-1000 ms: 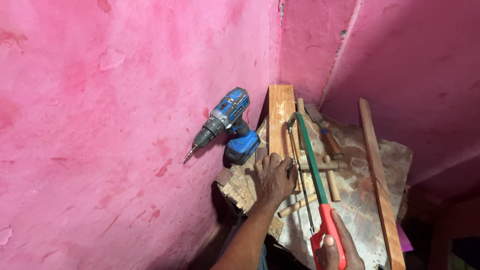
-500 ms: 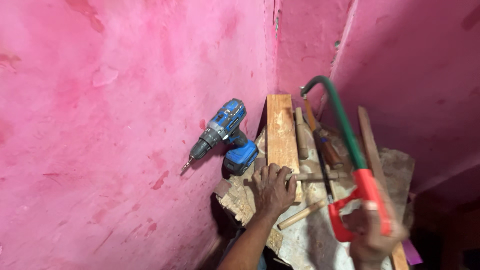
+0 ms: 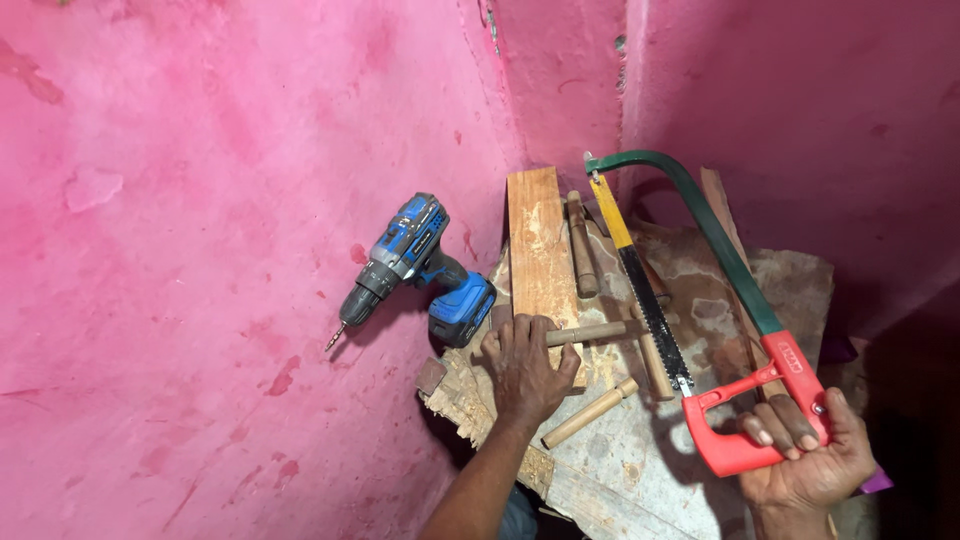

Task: The person uses a red-handled hacksaw to cut a small wooden dowel resting on a larger wooden plank. They hold the dowel steady with their left hand and saw with their right, completing the cut and separating the piece.

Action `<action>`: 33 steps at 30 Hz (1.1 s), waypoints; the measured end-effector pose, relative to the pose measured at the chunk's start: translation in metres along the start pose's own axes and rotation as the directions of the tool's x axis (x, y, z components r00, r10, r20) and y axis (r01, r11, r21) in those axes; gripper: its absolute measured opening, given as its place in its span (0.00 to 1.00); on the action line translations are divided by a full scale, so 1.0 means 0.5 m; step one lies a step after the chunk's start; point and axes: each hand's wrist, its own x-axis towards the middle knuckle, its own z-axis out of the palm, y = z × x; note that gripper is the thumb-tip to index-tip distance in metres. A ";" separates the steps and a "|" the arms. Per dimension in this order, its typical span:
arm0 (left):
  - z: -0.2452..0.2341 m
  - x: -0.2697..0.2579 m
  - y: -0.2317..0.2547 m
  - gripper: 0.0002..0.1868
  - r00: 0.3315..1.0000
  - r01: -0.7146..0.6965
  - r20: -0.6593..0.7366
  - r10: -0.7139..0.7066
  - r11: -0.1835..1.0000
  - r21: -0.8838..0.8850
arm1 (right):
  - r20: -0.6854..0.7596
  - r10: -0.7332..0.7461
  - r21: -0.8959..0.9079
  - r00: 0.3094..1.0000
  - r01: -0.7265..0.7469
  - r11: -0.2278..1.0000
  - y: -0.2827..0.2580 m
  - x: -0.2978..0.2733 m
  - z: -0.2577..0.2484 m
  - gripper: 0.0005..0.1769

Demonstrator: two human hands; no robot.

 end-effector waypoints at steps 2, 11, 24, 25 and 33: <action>0.000 -0.006 0.002 0.19 0.997 -0.038 -0.070 0.036 0.999 -0.020 | -0.041 0.002 0.002 0.999 -0.002 1.000 0.002 0.002 0.014 0.28; 0.012 -0.014 0.000 0.19 0.991 -0.072 -0.121 0.061 0.994 -0.086 | -0.068 -0.051 0.018 0.996 0.052 0.998 0.003 0.025 0.052 0.28; -0.023 -0.003 0.011 0.16 0.991 -0.073 -0.119 0.053 0.983 -0.171 | 0.052 -0.004 0.042 0.999 0.002 0.999 -0.068 0.049 -0.097 0.20; -0.035 -0.001 0.011 0.15 0.999 -0.034 -0.042 0.026 0.980 -0.195 | 0.033 0.035 -0.040 0.999 -0.034 0.999 -0.085 0.056 -0.117 0.21; -0.113 0.092 -0.020 0.22 0.960 0.270 0.006 -0.279 0.921 -0.280 | 0.223 0.152 0.239 0.963 -0.205 0.949 -0.121 0.057 -0.270 0.31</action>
